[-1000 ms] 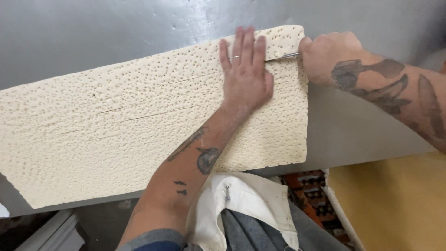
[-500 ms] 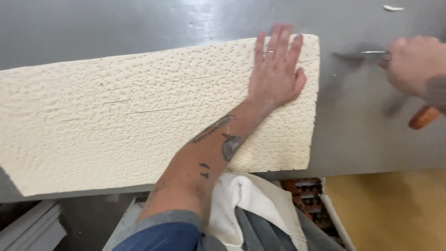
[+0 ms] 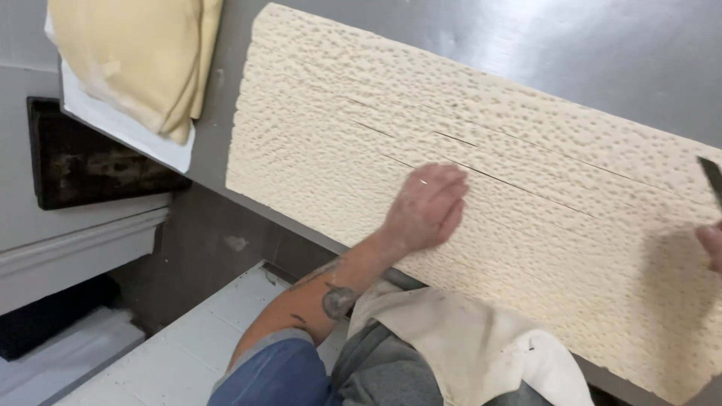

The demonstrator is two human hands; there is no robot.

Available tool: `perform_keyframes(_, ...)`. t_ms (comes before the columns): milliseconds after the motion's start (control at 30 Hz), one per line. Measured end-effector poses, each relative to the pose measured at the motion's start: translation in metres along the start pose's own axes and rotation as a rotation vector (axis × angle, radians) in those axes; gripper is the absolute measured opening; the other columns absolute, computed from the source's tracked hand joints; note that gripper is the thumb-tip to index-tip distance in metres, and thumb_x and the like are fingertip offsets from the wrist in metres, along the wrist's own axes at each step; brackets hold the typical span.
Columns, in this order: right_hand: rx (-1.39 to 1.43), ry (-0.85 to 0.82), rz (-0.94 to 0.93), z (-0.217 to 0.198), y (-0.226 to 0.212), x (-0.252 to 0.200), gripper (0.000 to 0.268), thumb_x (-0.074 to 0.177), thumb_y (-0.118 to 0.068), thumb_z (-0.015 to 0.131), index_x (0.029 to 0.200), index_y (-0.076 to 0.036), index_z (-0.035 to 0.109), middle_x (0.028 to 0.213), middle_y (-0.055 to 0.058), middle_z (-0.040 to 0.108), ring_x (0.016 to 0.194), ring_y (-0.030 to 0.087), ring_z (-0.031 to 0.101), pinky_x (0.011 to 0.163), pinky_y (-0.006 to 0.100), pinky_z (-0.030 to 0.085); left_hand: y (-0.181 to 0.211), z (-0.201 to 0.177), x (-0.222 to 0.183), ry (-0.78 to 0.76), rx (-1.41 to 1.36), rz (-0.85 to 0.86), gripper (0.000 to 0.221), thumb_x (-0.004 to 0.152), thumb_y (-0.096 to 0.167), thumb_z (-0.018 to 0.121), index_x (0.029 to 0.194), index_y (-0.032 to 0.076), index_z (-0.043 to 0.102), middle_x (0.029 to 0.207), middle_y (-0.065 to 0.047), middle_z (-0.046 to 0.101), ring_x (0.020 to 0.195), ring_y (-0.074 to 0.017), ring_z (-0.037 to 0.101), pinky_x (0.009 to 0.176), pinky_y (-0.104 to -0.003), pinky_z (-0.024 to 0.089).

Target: Cutting a large sheet of textured dough into thin strips using a small hand-held blade on a stainless steel table.

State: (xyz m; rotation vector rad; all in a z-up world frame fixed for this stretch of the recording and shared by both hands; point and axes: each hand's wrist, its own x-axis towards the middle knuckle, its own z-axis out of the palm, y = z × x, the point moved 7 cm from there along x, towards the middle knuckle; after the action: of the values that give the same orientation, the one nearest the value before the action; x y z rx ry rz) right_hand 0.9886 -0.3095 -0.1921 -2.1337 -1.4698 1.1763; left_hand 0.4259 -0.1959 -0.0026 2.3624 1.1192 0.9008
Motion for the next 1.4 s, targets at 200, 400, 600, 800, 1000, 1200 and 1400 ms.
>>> perform_keyframes(200, -0.507, -0.275, 0.086, 0.078, -0.436, 0.034, 0.048, 0.132, -0.051, 0.057, 0.123, -0.004, 0.067, 0.09, 0.023, 0.08, 0.081, 0.045, 0.076, 0.075, 0.055, 0.052, -0.116, -0.127, -0.032, -0.102, 0.296, -0.193, 0.038, 0.116, 0.027, 0.069, 0.147, 0.003, 0.072, 0.167, -0.02, 0.064, 0.16, -0.04, 0.058, 0.136, -0.063, 0.044)
perform_keyframes(400, -0.613, -0.461, -0.112, 0.231, -0.647, 0.093, 0.042, 0.133, -0.045, 0.05, 0.128, -0.008, 0.068, 0.095, 0.012, 0.077, 0.074, 0.028, 0.07, 0.066, 0.044, 0.062, -0.189, -0.201, -0.04, -0.07, 0.14, -0.098, 0.025, 0.114, 0.02, 0.075, 0.134, 0.004, 0.079, 0.146, -0.017, 0.079, 0.14, -0.0332, 0.074, 0.126, -0.057, 0.057)
perform_keyframes(600, -0.746, -0.314, -0.487, 0.344, -0.72, 0.159, 0.046, 0.138, -0.045, 0.049, 0.124, -0.004, 0.064, 0.085, 0.014, 0.075, 0.062, 0.037, 0.072, 0.053, 0.052, 0.061, -0.288, -0.255, -0.031, 0.061, 0.086, -0.229, 0.028, 0.114, 0.016, 0.075, 0.138, 0.004, 0.077, 0.144, -0.014, 0.08, 0.137, -0.0269, 0.075, 0.127, -0.052, 0.059)
perform_keyframes(800, -0.863, -0.285, -0.599, 0.37, -0.735, 0.181, 0.046, 0.137, -0.043, 0.052, 0.122, -0.002, 0.064, 0.088, 0.018, 0.076, 0.06, 0.043, 0.072, 0.049, 0.058, 0.056, -0.343, -0.273, 0.021, 0.134, 0.117, -0.188, 0.03, 0.117, 0.015, 0.077, 0.144, 0.004, 0.075, 0.153, -0.016, 0.071, 0.143, -0.0343, 0.071, 0.124, -0.055, 0.059)
perform_keyframes(1000, -0.88, -0.369, -0.44, 0.365, -0.746, 0.175, 0.041, 0.136, -0.036, 0.048, 0.128, 0.002, 0.059, 0.085, 0.019, 0.078, 0.061, 0.045, 0.076, 0.05, 0.06, 0.059, -0.377, -0.244, 0.059, -0.083, 0.12, -0.224, 0.039, 0.112, 0.019, 0.078, 0.15, 0.017, 0.07, 0.148, -0.024, 0.062, 0.141, -0.0461, 0.06, 0.125, -0.072, 0.04)
perform_keyframes(1200, -0.834, -0.517, -0.136, 0.332, -0.726, 0.16, 0.042, 0.139, -0.039, 0.04, 0.127, -0.004, 0.061, 0.076, 0.008, 0.07, 0.058, 0.029, 0.067, 0.046, 0.047, 0.058, -0.369, -0.229, 0.066, -0.202, 0.215, -0.186, 0.05, 0.106, 0.009, 0.079, 0.155, 0.011, 0.072, 0.159, -0.031, 0.056, 0.153, -0.0547, 0.05, 0.133, -0.074, 0.027)
perform_keyframes(1400, -0.875, -0.393, -0.275, 0.316, -0.675, 0.161, 0.041, 0.131, -0.039, 0.049, 0.127, -0.001, 0.063, 0.082, 0.017, 0.081, 0.067, 0.045, 0.079, 0.053, 0.061, 0.062, -0.334, -0.21, 0.077, -0.263, 0.134, -0.053, 0.05, 0.107, -0.001, 0.074, 0.156, 0.005, 0.067, 0.175, -0.025, 0.05, 0.165, -0.0469, 0.049, 0.143, -0.067, 0.033)
